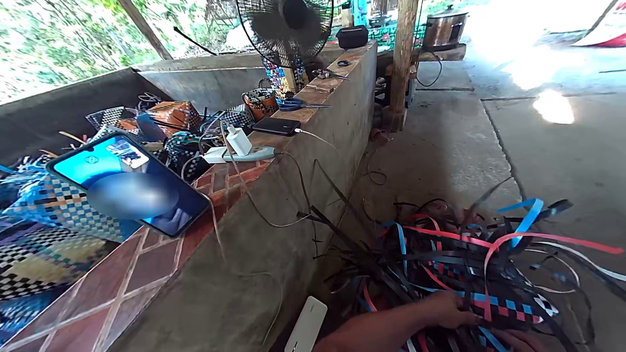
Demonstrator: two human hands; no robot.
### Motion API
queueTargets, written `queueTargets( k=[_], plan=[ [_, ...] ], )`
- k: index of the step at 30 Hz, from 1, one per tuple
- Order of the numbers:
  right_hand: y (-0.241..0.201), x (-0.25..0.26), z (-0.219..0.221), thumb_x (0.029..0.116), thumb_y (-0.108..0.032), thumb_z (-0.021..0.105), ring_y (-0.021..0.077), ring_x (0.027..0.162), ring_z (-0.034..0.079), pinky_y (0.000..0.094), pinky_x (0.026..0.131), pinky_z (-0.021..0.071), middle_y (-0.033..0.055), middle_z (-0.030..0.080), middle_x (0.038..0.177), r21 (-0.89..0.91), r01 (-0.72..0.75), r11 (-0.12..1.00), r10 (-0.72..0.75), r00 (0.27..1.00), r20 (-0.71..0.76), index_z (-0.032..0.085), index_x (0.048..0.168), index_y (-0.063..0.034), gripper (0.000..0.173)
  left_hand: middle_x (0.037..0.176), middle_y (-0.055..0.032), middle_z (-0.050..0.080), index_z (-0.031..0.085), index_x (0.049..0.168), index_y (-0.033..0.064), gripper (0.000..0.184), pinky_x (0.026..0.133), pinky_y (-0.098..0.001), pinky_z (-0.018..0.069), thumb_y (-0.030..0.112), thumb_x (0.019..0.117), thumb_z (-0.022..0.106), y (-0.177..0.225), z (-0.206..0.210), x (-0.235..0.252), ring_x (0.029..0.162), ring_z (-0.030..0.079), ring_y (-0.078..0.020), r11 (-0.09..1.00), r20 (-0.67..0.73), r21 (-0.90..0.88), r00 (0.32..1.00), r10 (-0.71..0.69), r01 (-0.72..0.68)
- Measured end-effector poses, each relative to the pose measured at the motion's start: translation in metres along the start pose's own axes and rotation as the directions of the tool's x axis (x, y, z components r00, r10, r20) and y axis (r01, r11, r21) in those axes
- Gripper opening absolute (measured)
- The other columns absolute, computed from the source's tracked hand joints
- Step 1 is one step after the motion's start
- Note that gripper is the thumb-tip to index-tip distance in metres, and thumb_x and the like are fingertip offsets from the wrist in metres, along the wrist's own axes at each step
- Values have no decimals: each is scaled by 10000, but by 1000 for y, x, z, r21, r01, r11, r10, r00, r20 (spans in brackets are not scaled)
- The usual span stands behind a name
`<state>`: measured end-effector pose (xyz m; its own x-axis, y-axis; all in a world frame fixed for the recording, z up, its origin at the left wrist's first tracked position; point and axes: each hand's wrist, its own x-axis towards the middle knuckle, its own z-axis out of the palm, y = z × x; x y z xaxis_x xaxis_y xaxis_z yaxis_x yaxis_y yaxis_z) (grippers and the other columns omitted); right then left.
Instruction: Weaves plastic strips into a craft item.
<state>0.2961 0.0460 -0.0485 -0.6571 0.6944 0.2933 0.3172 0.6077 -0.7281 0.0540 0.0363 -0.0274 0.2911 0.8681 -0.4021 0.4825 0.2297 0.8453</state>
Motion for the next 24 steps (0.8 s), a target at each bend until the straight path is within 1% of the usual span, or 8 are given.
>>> queueTargets(
  k=[2, 4, 7, 11, 13, 16, 20, 24],
  plan=[
    [-5, 13, 0, 968, -42, 634, 386, 987, 678, 446, 912, 561, 303, 684, 1040, -7, -3, 1000, 3, 1000, -8, 736, 1050, 88, 185, 1025, -256, 678, 669, 1119, -102, 399, 928, -546, 493, 272, 1088, 532, 4, 1, -3, 970, 652, -340, 999, 45, -16, 998, 41, -40],
    [-20, 33, 0, 984, -60, 599, 394, 1011, 686, 508, 966, 536, 286, 707, 1014, -31, -159, 987, 158, 987, -27, 721, 998, 119, 218, 992, -220, 687, 666, 1099, -97, 342, 908, -493, 512, 219, 1085, 538, 7, 1, -8, 933, 657, -284, 990, 81, -28, 987, 142, -140],
    [-18, 52, 8, 988, -73, 581, 425, 870, 683, 575, 843, 531, 305, 686, 895, -87, -231, 969, 232, 973, -10, 683, 928, 163, 264, 895, -226, 681, 680, 1015, -109, 330, 854, -530, 506, 195, 1067, 564, 3, 2, -7, 864, 658, -323, 968, 51, 65, 970, 237, -240],
    [17, 55, 16, 1067, -122, 431, 452, 1205, 611, 600, 1072, 441, 317, 640, 1258, -169, -339, 926, 370, 902, 220, 629, 1274, 104, 365, 935, -251, 698, 690, 950, -75, 432, 876, -639, 506, 313, 1069, 542, 4, 8, -7, 960, 684, -420, 928, 3, 332, 984, 177, -168],
    [5, 59, 10, 1047, -79, 463, 456, 1233, 600, 622, 1060, 450, 300, 621, 1317, -351, -283, 892, 393, 870, 298, 636, 1298, 66, 338, 965, -227, 721, 712, 945, -48, 424, 866, -620, 523, 317, 1064, 533, 4, 16, -7, 980, 700, -401, 873, -37, 439, 967, 253, -211],
    [-43, 81, -5, 1014, -119, 563, 490, 1252, 580, 677, 1006, 462, 277, 557, 1423, -601, -310, 736, 608, 693, 387, 640, 1345, -18, 355, 1081, -196, 738, 732, 1077, -19, 351, 902, -577, 538, 271, 1066, 536, 6, 20, -9, 1049, 708, -365, 808, -51, 521, 935, 351, -275],
    [-13, 69, -5, 978, 11, 548, 485, 1134, 609, 623, 1009, 453, 350, 625, 1207, -179, -407, 896, 444, 848, 290, 674, 1149, 126, 241, 1038, -201, 738, 726, 1041, -30, 373, 866, -573, 550, 290, 1066, 534, -4, 15, -9, 1011, 718, -366, 832, -156, 507, 925, 347, -226],
    [-2, 54, 0, 877, -33, 738, 332, 981, 654, 487, 907, 540, 272, 661, 1072, 56, -425, 904, 402, 887, 227, 662, 1125, 106, 294, 1062, -225, 718, 705, 1052, -46, 429, 916, -600, 517, 332, 1079, 504, 0, 8, -7, 1063, 688, -386, 896, -92, 420, 976, 198, -142]
  ],
)
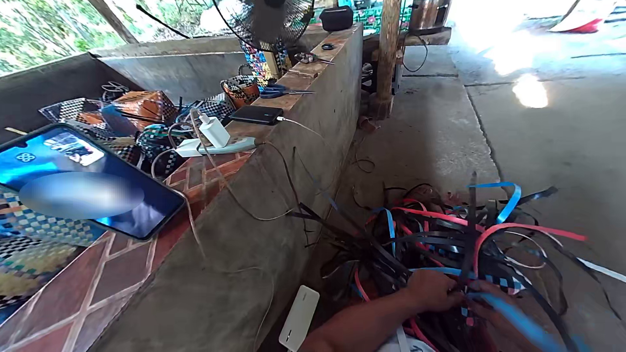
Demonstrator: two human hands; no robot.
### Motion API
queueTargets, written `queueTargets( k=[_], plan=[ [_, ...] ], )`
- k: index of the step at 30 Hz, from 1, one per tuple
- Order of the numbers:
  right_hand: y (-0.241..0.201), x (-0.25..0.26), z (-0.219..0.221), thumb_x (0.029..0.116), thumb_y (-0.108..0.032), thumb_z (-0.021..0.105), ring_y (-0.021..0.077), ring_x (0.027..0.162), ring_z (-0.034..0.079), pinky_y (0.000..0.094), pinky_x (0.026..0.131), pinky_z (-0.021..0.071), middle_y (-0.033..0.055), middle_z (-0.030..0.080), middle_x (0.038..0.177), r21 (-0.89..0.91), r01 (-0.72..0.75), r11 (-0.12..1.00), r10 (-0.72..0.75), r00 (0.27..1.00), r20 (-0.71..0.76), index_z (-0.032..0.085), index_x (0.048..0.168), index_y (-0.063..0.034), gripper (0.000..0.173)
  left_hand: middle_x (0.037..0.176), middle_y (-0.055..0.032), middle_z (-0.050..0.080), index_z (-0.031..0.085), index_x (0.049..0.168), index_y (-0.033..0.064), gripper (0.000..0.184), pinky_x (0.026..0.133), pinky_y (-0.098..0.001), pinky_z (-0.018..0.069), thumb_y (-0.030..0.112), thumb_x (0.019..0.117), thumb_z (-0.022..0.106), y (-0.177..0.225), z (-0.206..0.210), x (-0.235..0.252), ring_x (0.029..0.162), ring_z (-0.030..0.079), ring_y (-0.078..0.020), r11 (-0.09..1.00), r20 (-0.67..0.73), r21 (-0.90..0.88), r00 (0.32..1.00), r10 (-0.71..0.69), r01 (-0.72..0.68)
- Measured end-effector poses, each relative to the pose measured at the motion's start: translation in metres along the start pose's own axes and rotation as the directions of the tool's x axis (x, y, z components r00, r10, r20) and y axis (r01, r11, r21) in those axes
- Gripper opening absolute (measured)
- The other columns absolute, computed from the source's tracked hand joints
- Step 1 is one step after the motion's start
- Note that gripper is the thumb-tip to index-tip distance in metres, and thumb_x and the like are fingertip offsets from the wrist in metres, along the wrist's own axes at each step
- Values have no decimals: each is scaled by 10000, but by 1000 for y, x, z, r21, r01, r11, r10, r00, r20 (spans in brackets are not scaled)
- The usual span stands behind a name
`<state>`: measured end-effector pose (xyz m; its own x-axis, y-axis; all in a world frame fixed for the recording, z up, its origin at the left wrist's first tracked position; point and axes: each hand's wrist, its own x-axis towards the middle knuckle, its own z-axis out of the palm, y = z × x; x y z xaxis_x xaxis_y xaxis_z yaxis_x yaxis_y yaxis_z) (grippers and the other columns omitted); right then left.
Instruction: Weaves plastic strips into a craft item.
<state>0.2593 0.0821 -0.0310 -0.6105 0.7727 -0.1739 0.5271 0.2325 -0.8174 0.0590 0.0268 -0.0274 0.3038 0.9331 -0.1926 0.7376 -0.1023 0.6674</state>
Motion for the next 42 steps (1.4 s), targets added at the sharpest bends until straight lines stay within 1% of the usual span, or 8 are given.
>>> queueTargets(
  k=[5, 11, 18, 22, 27, 32, 36, 42],
  plan=[
    [24, -9, 3, 903, -38, 600, 82, 876, 677, 293, 842, 583, 42, 709, 963, 517, 92, 851, 102, 937, -335, 655, 1097, 41, 216, 1060, -231, 717, 714, 1071, -28, 478, 939, -625, 507, 385, 1085, 474, -1, -5, 6, 1068, 682, -400, 989, 70, -52, 988, -135, 138],
    [63, -20, -40, 1099, -481, 113, 109, 700, 688, 334, 670, 606, -52, 684, 742, 927, 361, 103, 564, 746, -354, 575, 900, -203, 575, 1104, -244, 692, 705, 1069, -33, 530, 944, -649, 487, 443, 1081, 472, -6, -10, 13, 1097, 657, -402, 940, 175, -159, 946, -274, 302],
    [16, -10, 6, 909, -449, 649, 230, 1198, 607, 383, 974, 534, 143, 611, 1371, 179, 323, 929, -307, 945, -113, 657, 1335, -55, 580, 1210, -261, 678, 684, 1180, -35, 395, 994, -660, 473, 322, 1043, 584, -4, -9, 17, 1183, 635, -424, 953, 190, -142, 952, -240, 268],
    [2, 17, 11, 868, 27, 638, 469, 1237, 568, 607, 1041, 472, 267, 600, 1344, -192, 331, 924, -332, 943, 27, 703, 1277, -57, 423, 1336, -214, 623, 624, 1324, 19, 438, 1080, -553, 471, 287, 982, 681, -1, -10, -7, 1271, 595, -360, 958, -35, -197, 975, -218, 207],
    [-14, 26, 10, 952, 1, 609, 424, 1166, 625, 582, 1026, 482, 188, 715, 1172, -219, 217, 951, -231, 972, -43, 743, 1164, -31, 253, 1078, -177, 678, 757, 948, 7, 345, 1086, -555, 349, 254, 1020, 527, -1, -13, -58, 1164, 575, -364, 991, -406, -134, 913, -41, -15],
    [-16, 25, 21, 948, -79, 674, 450, 1126, 631, 598, 1019, 475, 214, 718, 1130, -214, 189, 958, -215, 971, -104, 742, 1127, -1, 206, 821, -86, 693, 717, 1035, -65, 503, 785, -316, 542, 157, 1099, 270, 21, -16, -73, 760, 638, -119, 793, -254, -590, 967, -6, -150],
    [-33, 22, 25, 971, -72, 622, 469, 1224, 593, 597, 1098, 420, 264, 686, 1212, -295, 82, 952, -115, 989, -96, 708, 1189, 50, 264, 1309, -198, 673, 695, 1237, -34, 376, 1157, -492, 407, 213, 1092, 451, 14, -16, -32, 1305, 593, -309, 954, -387, -271, 922, 15, -129],
    [-23, 14, 26, 1010, -35, 528, 430, 1211, 600, 551, 1081, 455, 209, 681, 1241, -197, 67, 978, -102, 980, -170, 637, 1290, 28, 307, 1182, -237, 667, 533, 1360, -2, 486, 996, -535, 522, 379, 1060, 565, 0, -18, 3, 1127, 665, -372, 927, -47, -255, 954, -297, 276]
  ],
)
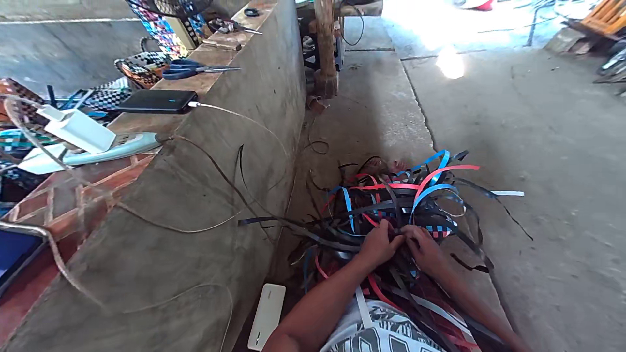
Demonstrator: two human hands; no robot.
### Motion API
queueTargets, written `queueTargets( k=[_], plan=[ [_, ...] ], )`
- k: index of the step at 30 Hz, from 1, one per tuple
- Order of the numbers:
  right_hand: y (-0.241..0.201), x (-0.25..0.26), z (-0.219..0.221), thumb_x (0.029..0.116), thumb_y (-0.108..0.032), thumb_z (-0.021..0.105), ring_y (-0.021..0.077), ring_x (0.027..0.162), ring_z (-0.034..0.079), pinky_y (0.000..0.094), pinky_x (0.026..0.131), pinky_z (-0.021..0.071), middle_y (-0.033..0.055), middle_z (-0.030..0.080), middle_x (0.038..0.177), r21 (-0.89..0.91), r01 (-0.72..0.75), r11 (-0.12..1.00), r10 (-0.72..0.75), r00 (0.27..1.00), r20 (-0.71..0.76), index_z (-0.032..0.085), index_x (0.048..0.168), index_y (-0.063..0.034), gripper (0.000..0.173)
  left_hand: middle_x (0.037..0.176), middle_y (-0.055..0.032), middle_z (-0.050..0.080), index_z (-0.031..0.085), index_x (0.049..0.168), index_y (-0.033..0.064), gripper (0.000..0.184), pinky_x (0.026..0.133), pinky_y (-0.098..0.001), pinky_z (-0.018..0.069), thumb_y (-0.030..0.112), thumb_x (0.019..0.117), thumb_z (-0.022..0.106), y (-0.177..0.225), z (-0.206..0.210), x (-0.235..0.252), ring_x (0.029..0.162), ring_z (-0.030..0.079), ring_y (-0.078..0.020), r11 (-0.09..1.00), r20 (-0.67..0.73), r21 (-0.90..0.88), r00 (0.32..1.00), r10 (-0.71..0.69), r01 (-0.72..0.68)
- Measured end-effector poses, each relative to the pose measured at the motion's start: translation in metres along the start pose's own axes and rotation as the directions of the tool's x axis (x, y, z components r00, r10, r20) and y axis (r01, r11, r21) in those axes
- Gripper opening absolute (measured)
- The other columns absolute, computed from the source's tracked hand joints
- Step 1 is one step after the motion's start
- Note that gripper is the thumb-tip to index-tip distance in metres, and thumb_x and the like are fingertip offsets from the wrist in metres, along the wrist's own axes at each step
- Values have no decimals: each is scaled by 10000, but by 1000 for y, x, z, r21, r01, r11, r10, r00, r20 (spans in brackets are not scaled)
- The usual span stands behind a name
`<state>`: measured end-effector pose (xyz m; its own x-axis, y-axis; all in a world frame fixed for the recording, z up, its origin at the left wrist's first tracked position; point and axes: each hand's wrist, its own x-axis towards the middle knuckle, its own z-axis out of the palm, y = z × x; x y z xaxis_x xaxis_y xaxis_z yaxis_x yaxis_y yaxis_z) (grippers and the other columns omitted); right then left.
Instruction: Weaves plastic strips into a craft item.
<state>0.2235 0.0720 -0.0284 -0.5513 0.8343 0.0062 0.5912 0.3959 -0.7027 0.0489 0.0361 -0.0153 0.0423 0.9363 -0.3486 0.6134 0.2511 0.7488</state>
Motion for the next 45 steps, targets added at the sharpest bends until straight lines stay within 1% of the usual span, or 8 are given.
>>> queueTargets(
  k=[5, 8, 13, 20, 26, 34, 42, 45],
  plan=[
    [-14, 8, -4, 1063, -160, 504, 426, 1191, 614, 542, 1065, 465, 229, 692, 1219, -3, -111, 994, 111, 993, 39, 531, 1464, -1, 432, 1266, -155, 697, 691, 1271, 88, 417, 1142, -599, 332, 372, 1111, 430, 4, -3, -7, 1258, 612, -311, 985, 56, 171, 998, 10, -20],
    [-28, 17, -17, 1054, -203, 554, 327, 1120, 641, 459, 1005, 500, 239, 677, 1207, 199, -219, 955, 211, 975, 63, 628, 1313, 52, 371, 1398, -186, 615, 689, 1327, 91, 349, 1175, -613, 249, 259, 1078, 510, 14, -5, -16, 1352, 521, -365, 955, 7, 273, 993, 121, -118],
    [-1, -12, -7, 929, -91, 707, 142, 888, 624, 287, 795, 558, 137, 641, 963, 358, 74, 931, -2, 980, -197, 666, 875, 49, 155, 1271, -248, 607, 674, 1209, -54, 273, 1059, -536, 481, 89, 1068, 490, -6, -4, -6, 1209, 597, -387, 958, 116, 107, 960, 254, -266],
    [38, -54, 9, 991, -125, 564, 335, 1081, 671, 543, 979, 511, 150, 729, 1104, -43, 390, 920, -391, 906, -163, 777, 1118, -97, 249, 1085, -152, 677, 704, 1049, -11, 317, 923, -463, 513, 204, 1099, 476, -13, 4, 0, 1007, 642, -235, 972, 93, -218, 990, 108, -85],
    [27, -33, -2, 954, -34, 624, 310, 1218, 611, 459, 1030, 526, 207, 630, 1289, 119, 250, 961, -225, 955, -191, 740, 1022, 6, 140, 943, -144, 663, 685, 973, -37, 285, 859, -426, 520, 153, 1085, 505, -5, 4, -5, 887, 631, -214, 978, 126, -153, 979, 160, -141],
    [-8, 1, -16, 951, -25, 681, 352, 1145, 611, 498, 964, 536, 239, 585, 1272, 91, -112, 989, 115, 993, -27, 696, 1013, 53, 100, 1313, -231, 568, 654, 1210, -37, 249, 1053, -510, 495, 116, 1066, 520, 19, 3, -5, 1214, 596, -370, 955, 206, 238, 970, 128, -177],
    [3, -20, -17, 982, -52, 641, 287, 957, 678, 452, 859, 576, 201, 674, 1130, 210, -80, 974, 125, 971, -206, 690, 1266, -15, 291, 1109, -173, 716, 606, 1320, 76, 270, 932, -528, 543, 163, 1066, 575, 8, 10, -2, 1010, 702, -291, 978, 38, -183, 993, 113, -104],
    [21, -24, -5, 921, -52, 700, 158, 978, 661, 314, 872, 576, 110, 680, 1064, 346, 191, 919, -61, 934, -352, 705, 1046, -3, 134, 1002, -122, 699, 672, 1203, 52, 196, 856, -442, 548, 50, 1030, 579, 7, 9, -4, 894, 668, -211, 957, 23, -208, 978, 209, -200]
  ],
)
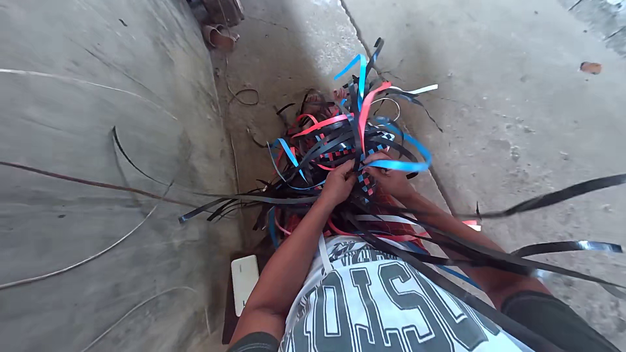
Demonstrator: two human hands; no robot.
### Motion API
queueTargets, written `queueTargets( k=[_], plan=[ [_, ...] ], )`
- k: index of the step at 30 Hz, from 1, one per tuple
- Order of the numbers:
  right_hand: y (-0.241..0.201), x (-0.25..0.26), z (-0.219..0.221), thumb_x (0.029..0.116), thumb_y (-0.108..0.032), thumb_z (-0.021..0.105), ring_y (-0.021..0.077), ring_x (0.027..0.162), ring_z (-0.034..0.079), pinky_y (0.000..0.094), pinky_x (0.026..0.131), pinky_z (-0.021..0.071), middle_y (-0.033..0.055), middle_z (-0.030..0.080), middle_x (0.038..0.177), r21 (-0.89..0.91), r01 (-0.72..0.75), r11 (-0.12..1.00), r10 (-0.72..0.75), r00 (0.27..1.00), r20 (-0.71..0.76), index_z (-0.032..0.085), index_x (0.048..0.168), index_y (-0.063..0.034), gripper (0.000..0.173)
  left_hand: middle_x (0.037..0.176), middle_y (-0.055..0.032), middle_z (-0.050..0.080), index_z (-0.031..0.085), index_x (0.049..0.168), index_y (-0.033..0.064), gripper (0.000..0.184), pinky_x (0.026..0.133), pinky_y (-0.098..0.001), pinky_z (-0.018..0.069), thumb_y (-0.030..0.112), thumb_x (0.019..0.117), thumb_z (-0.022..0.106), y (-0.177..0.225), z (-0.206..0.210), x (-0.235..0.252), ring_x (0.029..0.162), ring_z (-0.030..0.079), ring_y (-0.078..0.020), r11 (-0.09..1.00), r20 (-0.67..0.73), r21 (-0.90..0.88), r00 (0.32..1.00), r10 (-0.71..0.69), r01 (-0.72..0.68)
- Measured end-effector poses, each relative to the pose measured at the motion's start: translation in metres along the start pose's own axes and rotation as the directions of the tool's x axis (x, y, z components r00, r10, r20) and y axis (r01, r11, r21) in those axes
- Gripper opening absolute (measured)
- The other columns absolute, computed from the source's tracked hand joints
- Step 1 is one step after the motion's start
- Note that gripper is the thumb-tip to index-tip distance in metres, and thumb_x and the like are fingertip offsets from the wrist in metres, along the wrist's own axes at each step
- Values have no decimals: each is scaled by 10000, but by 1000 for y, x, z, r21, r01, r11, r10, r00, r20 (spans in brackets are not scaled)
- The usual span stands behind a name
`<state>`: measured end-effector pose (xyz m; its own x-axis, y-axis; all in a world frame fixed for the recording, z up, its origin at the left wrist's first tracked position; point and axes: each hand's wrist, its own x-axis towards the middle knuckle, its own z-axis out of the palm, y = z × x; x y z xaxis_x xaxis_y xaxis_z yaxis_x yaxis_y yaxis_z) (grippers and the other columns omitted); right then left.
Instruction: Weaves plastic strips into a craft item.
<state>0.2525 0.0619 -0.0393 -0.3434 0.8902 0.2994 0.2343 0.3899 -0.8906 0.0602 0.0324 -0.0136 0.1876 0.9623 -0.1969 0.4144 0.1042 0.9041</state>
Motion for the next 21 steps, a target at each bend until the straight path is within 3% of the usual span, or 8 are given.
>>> queueTargets(
  k=[2, 4, 6, 10, 12, 14, 16, 21],
  plan=[
    [19, -6, 0, 874, -52, 722, 166, 1002, 637, 310, 900, 556, 100, 670, 1014, 54, 204, 978, -205, 979, 17, 722, 915, -15, 55, 987, -93, 693, 692, 1184, 66, 185, 834, -407, 538, 84, 1050, 566, -1, -4, 3, 876, 647, -172, 994, 9, -72, 996, -85, 85],
    [26, -15, -6, 874, -57, 727, 215, 968, 645, 336, 882, 561, 151, 673, 973, -17, 251, 968, -245, 955, 166, 757, 903, 13, 82, 1074, -127, 693, 666, 1200, 50, 227, 892, -453, 522, 182, 1084, 522, -4, -6, 10, 973, 653, -215, 966, 30, -117, 973, -230, 232],
    [21, -23, -11, 929, -53, 677, 221, 958, 641, 349, 891, 541, 178, 674, 988, -57, 91, 994, -69, 947, 315, 763, 984, 48, 144, 1158, -189, 700, 674, 1259, 26, 400, 984, -539, 499, 347, 1099, 498, -7, -4, 16, 1089, 662, -299, 946, 59, -59, 947, -316, 319],
    [18, -8, -24, 940, -1, 620, 263, 929, 663, 400, 848, 571, 186, 683, 1028, -213, 51, 976, 13, 958, 288, 773, 1100, -11, 221, 904, -192, 671, 692, 980, -17, 424, 847, -557, 511, 364, 1081, 535, -2, 1, 19, 888, 656, -330, 947, 55, 189, 960, -276, 261],
    [6, 13, -26, 984, 20, 559, 349, 1089, 677, 506, 1011, 519, 212, 713, 1162, -328, -41, 944, 150, 937, 314, 735, 1203, -12, 283, 895, -197, 674, 690, 948, -14, 411, 848, -574, 515, 339, 1082, 527, 6, 3, 16, 901, 665, -352, 928, 58, 282, 961, -270, 244],
    [-7, 33, -25, 1034, 6, 486, 344, 1173, 646, 483, 1063, 483, 215, 690, 1226, -360, -104, 927, 270, 851, 450, 684, 1260, 15, 301, 954, -206, 695, 698, 994, -8, 415, 889, -593, 517, 348, 1088, 506, 17, 4, 12, 978, 680, -377, 894, 80, 386, 957, -280, 229],
    [-26, 46, -16, 1025, 14, 498, 373, 1096, 663, 519, 1002, 501, 245, 695, 1146, -454, -107, 885, 372, 749, 548, 693, 1207, 39, 268, 1002, -196, 710, 710, 1048, 16, 411, 918, -593, 510, 360, 1090, 488, 23, 6, 8, 1030, 682, -372, 863, 101, 466, 958, -268, 193],
    [-48, 65, 6, 1004, -89, 590, 439, 1176, 620, 603, 1018, 456, 262, 671, 1204, -757, 56, 651, 641, 495, 587, 672, 1270, -3, 291, 1173, -188, 718, 710, 1165, 27, 424, 983, -593, 497, 352, 1087, 450, 29, 13, -1, 1164, 671, -358, 828, 140, 553, 970, -200, 91]
  ],
)
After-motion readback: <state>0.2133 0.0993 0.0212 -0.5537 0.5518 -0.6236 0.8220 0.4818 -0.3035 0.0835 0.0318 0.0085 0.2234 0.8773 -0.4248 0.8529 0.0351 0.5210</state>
